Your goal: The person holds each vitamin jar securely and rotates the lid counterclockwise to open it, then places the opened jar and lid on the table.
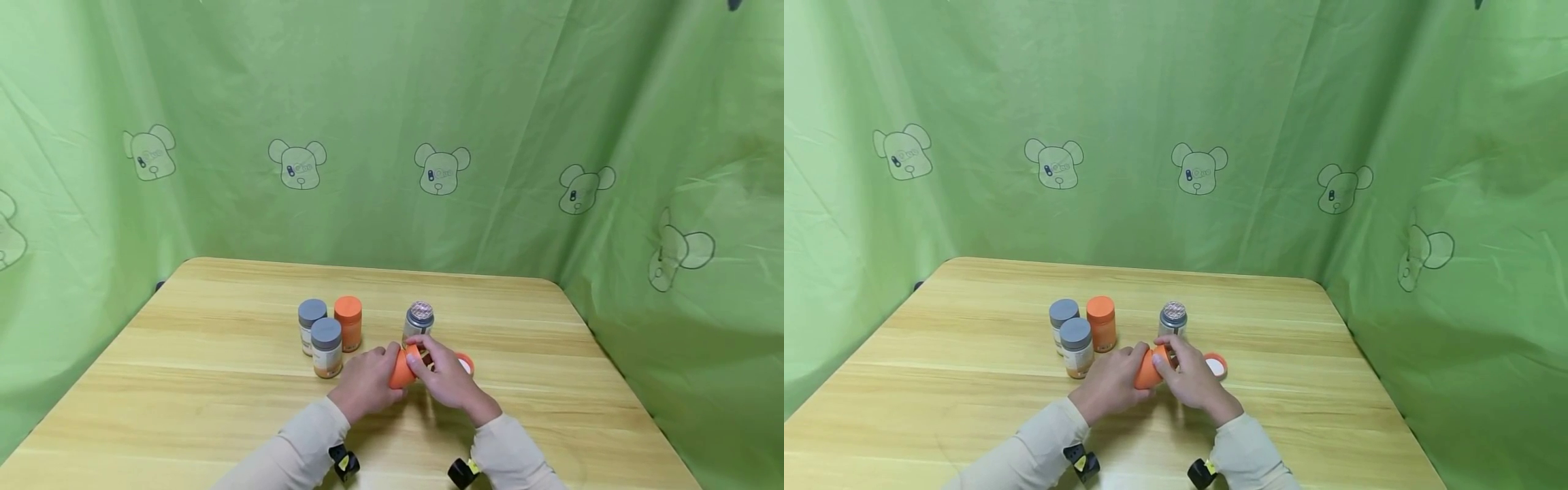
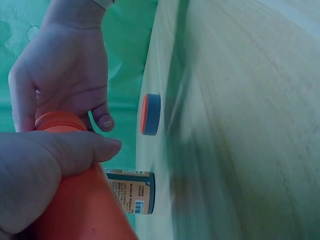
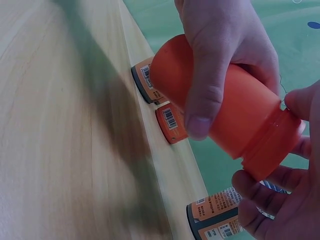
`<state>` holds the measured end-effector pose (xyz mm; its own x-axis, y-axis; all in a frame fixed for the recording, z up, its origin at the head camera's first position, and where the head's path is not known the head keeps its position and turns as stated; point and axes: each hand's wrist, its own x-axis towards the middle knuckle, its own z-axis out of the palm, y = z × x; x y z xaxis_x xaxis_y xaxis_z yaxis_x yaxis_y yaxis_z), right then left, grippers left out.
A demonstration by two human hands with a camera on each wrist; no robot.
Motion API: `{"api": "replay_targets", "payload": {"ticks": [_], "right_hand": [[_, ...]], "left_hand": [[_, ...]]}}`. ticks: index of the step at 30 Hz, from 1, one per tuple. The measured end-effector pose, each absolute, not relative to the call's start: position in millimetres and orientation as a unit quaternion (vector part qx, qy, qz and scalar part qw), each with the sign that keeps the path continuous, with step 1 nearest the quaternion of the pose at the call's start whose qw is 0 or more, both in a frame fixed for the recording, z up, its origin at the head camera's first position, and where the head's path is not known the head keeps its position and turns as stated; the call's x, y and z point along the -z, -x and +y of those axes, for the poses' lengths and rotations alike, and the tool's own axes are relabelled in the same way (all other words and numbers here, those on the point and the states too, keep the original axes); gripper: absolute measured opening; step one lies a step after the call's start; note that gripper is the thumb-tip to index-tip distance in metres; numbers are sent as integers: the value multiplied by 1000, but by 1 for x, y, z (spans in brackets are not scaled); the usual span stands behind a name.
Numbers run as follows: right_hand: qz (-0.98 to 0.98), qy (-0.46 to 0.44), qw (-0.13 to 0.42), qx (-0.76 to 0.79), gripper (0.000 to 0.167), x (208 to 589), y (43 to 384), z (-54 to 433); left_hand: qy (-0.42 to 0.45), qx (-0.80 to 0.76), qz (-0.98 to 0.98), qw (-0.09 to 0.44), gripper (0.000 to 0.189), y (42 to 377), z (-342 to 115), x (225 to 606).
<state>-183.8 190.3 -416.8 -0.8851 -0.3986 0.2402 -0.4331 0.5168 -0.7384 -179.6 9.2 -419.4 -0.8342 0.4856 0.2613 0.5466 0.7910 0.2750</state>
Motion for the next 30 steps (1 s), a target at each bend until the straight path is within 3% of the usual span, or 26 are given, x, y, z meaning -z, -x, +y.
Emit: {"api": "replay_targets", "payload": {"ticks": [10, 19, 30], "right_hand": [[-863, -254, 44, -434, 35, 416, 184, 190], [-878, -212, 30, -428, 33, 416, 184, 189], [-868, -234, 27, -437, 34, 414, 182, 191]], "left_hand": [[279, 175, -939, 97, 60, 179, 8, 421], [283, 173, -937, 107, 58, 179, 8, 421], [278, 170, -940, 99, 59, 179, 9, 419]]}}
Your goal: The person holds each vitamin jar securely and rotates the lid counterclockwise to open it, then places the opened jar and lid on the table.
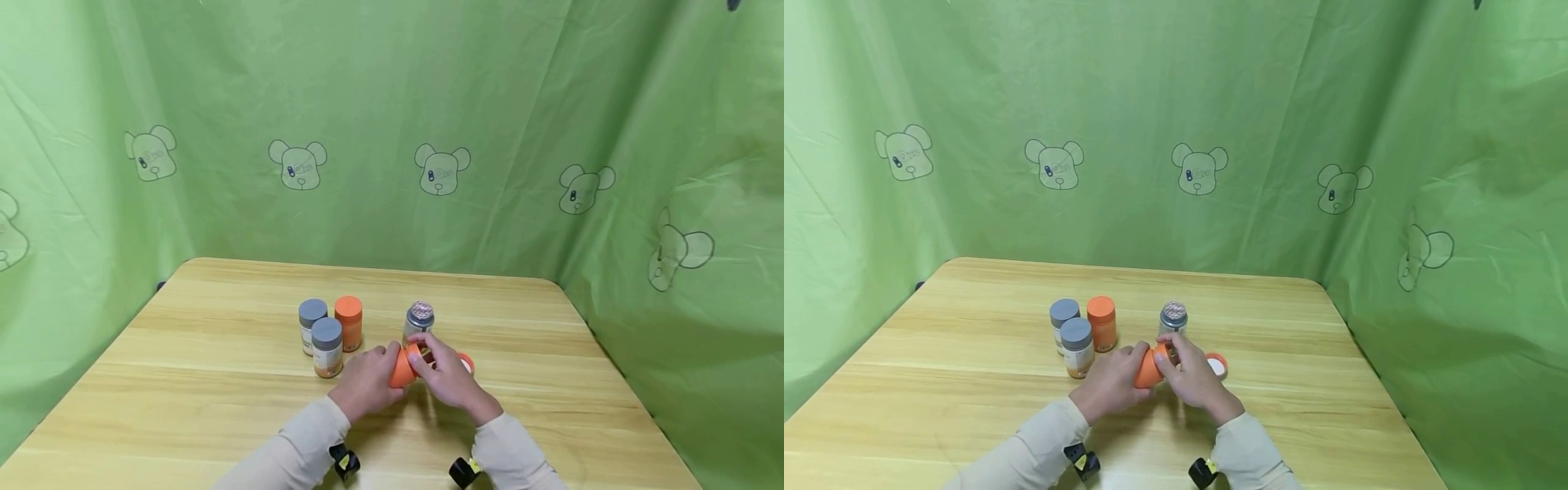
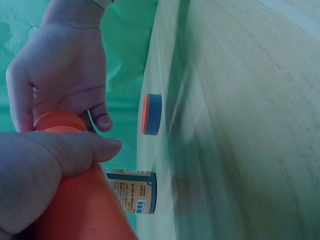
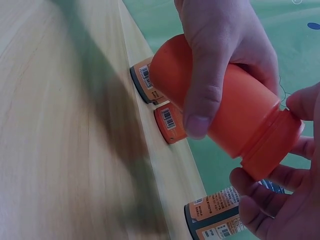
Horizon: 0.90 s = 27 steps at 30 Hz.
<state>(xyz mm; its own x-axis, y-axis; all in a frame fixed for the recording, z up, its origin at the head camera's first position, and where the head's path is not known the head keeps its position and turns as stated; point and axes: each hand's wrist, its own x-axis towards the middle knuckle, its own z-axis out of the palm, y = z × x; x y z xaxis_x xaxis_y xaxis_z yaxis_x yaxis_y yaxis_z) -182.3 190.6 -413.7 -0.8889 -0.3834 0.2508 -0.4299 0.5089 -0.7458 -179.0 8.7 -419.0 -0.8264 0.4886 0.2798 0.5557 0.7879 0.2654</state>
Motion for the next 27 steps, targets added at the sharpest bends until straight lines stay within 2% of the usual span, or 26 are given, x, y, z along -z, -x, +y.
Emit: {"api": "replay_targets", "payload": {"ticks": [27], "right_hand": [[-862, -259, 29, -435, 32, 416, 185, 191]], "left_hand": [[279, 170, -940, 101, 58, 180, 9, 418]]}}
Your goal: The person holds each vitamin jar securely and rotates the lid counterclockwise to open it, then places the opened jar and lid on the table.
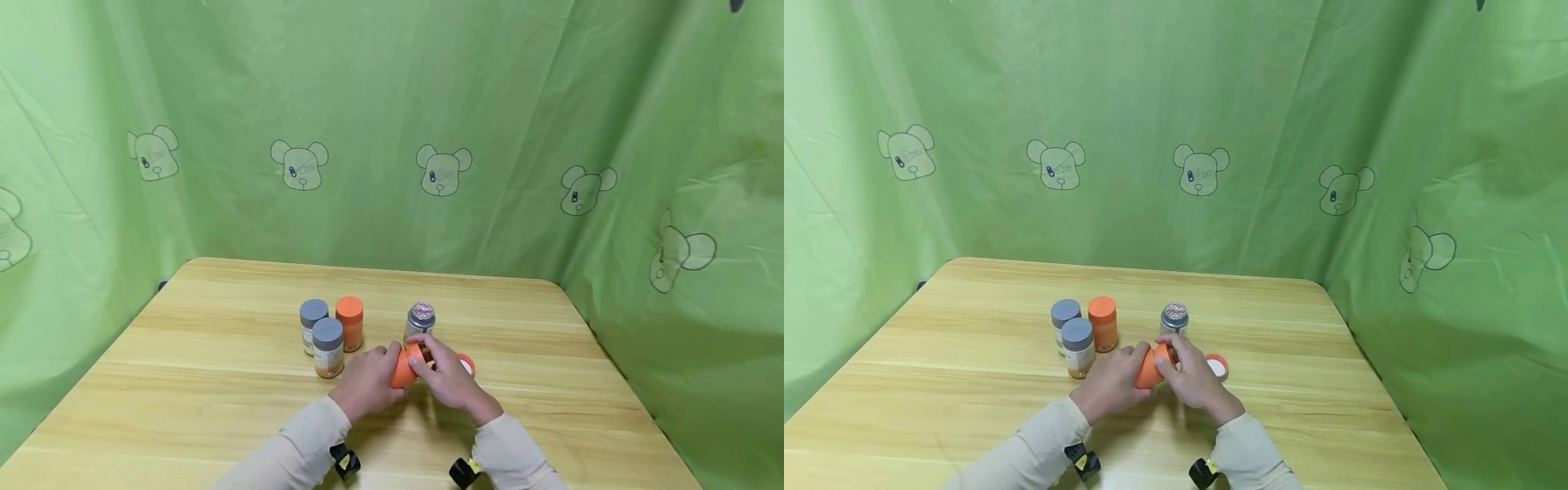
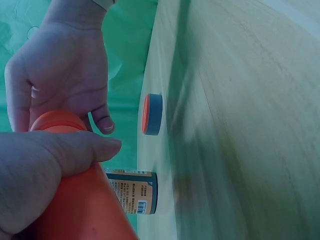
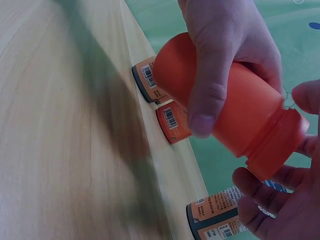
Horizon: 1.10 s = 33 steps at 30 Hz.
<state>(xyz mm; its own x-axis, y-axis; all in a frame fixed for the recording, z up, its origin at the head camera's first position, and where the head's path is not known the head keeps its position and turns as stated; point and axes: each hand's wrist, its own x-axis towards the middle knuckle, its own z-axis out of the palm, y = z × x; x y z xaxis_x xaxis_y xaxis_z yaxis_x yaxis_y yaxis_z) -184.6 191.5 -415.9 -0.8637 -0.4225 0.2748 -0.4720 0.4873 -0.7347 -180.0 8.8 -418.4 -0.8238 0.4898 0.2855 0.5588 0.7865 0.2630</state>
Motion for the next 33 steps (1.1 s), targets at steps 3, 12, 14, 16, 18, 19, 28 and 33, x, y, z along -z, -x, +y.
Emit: {"api": "replay_targets", "payload": {"ticks": [3, 12, 14, 16, 18, 19, 28, 33], "right_hand": [[-867, -247, 37, -432, 33, 417, 185, 192], [-873, -223, 30, -432, 32, 420, 182, 192], [-872, -233, 31, -429, 32, 420, 182, 193], [-869, -245, 35, -428, 32, 419, 182, 194], [-869, -250, 40, -426, 33, 419, 182, 194], [-868, -251, 40, -426, 33, 418, 182, 194], [-883, -215, 26, -416, 35, 417, 183, 190], [-884, -218, 21, -413, 35, 416, 183, 190]], "left_hand": [[278, 170, -940, 100, 59, 180, 11, 418], [272, 168, -943, 90, 60, 177, 13, 419], [272, 167, -943, 93, 60, 177, 13, 420], [272, 166, -943, 97, 60, 178, 13, 421], [272, 168, -943, 97, 59, 178, 13, 421], [271, 169, -943, 97, 60, 178, 12, 421], [277, 174, -940, 97, 59, 179, 10, 422], [273, 170, -942, 93, 59, 179, 10, 421]]}}
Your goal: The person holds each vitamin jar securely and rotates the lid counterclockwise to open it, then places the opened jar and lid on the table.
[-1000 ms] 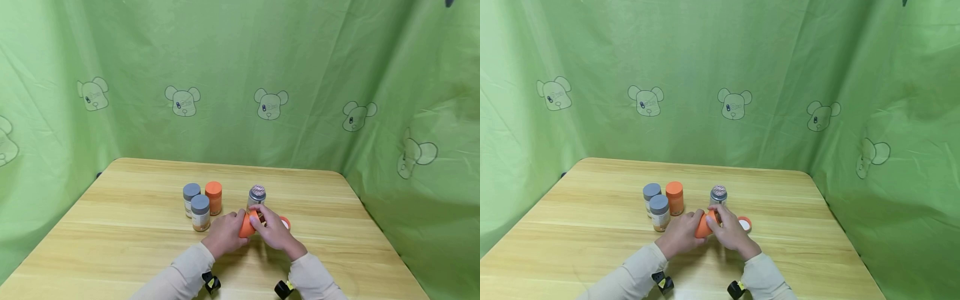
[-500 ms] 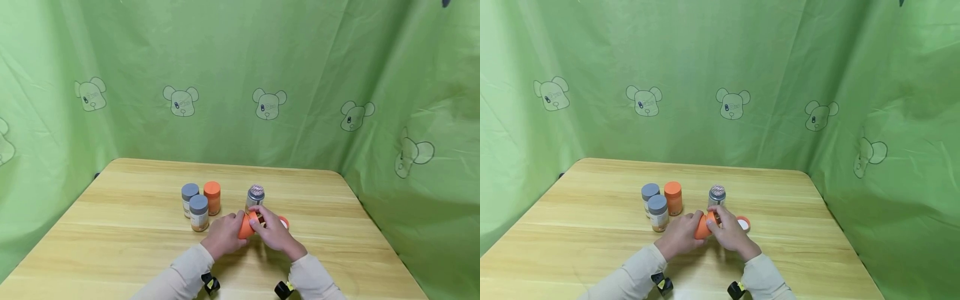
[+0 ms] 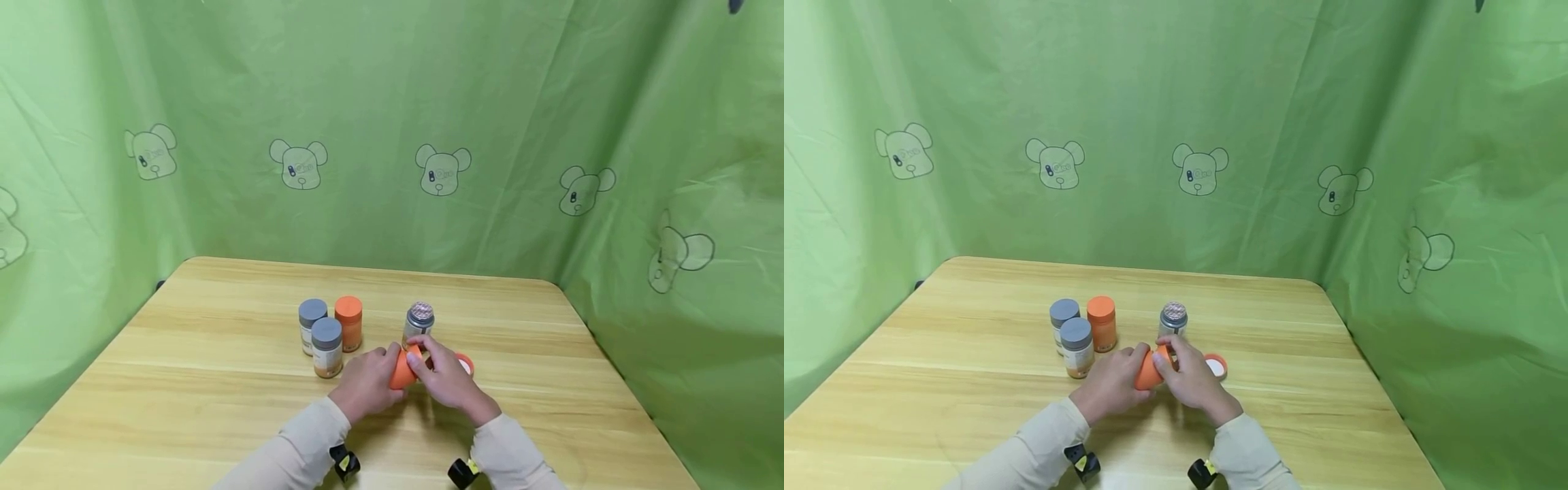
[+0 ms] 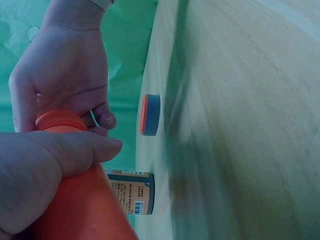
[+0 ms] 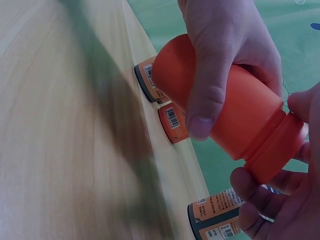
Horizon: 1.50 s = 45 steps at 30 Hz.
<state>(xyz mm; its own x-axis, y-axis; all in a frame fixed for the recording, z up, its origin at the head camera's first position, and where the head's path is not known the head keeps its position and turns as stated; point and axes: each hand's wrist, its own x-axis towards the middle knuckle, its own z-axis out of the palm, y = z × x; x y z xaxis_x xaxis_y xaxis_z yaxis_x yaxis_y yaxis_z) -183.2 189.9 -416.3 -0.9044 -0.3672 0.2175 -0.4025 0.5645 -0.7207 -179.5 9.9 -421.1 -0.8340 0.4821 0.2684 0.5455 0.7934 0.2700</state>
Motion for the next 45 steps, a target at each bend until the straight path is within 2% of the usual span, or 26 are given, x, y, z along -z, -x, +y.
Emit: {"api": "replay_targets", "payload": {"ticks": [12, 33, 45], "right_hand": [[-880, -234, 41, -410, 32, 421, 185, 190], [-877, -231, 28, -421, 29, 418, 182, 188], [-874, -233, 26, -424, 30, 415, 182, 189]], "left_hand": [[272, 166, -944, 91, 62, 180, 10, 420], [268, 171, -944, 91, 56, 177, 10, 420], [267, 174, -944, 85, 60, 178, 8, 421]]}}
